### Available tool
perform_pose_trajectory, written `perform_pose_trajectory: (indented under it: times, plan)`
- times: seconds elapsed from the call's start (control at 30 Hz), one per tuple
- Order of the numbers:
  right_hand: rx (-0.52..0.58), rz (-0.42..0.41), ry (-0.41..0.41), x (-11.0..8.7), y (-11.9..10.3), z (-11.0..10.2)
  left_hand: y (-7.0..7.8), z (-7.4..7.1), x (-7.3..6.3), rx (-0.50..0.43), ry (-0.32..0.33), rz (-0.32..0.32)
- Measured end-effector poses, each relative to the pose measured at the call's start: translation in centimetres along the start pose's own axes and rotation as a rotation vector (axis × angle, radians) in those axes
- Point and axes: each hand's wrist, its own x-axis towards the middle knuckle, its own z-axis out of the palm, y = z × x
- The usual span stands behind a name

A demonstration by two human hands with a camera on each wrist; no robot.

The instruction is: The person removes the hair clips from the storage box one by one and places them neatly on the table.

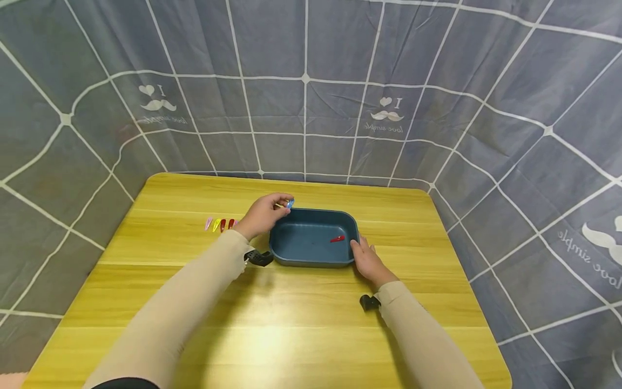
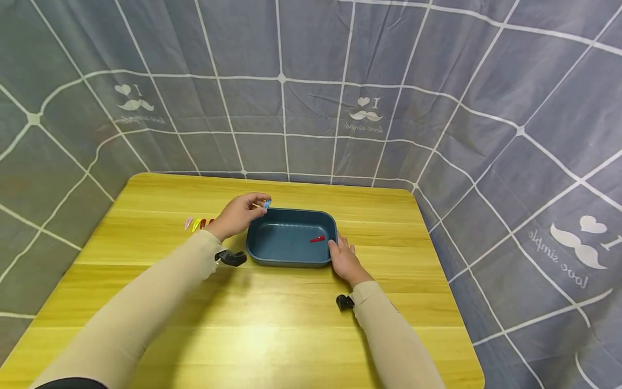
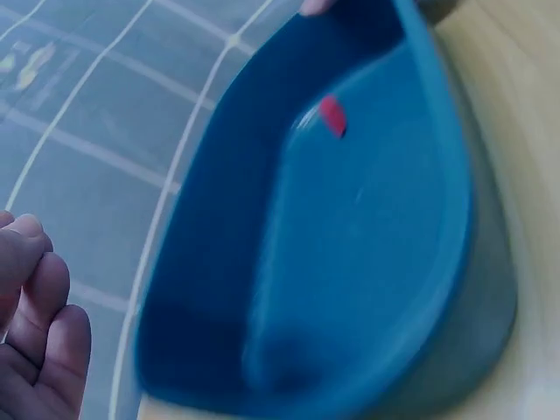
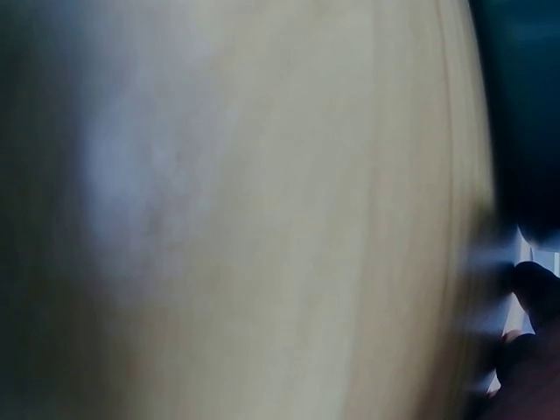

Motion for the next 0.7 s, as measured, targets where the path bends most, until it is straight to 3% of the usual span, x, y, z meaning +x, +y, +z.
perform_pose_trajectory:
  times: [0.23, 0.4, 0.7]
  plan:
    - [-0.017, 0.009, -0.002, 0.1, 0.0, -0.2, -3.5, -5.6, -1.9, 0.002, 0.096, -0.101]
    - [0.003, -0.001, 0.009, 0.0, -0.2, -0.4, -6.5, -9.2, -3.4, 0.058, 0.160, -0.163]
    - [0.010, 0.009, -0.011, -0.2, -0.2, -0.2, -11.5, -13.0, -6.4, 0.190, 0.205, -0.260]
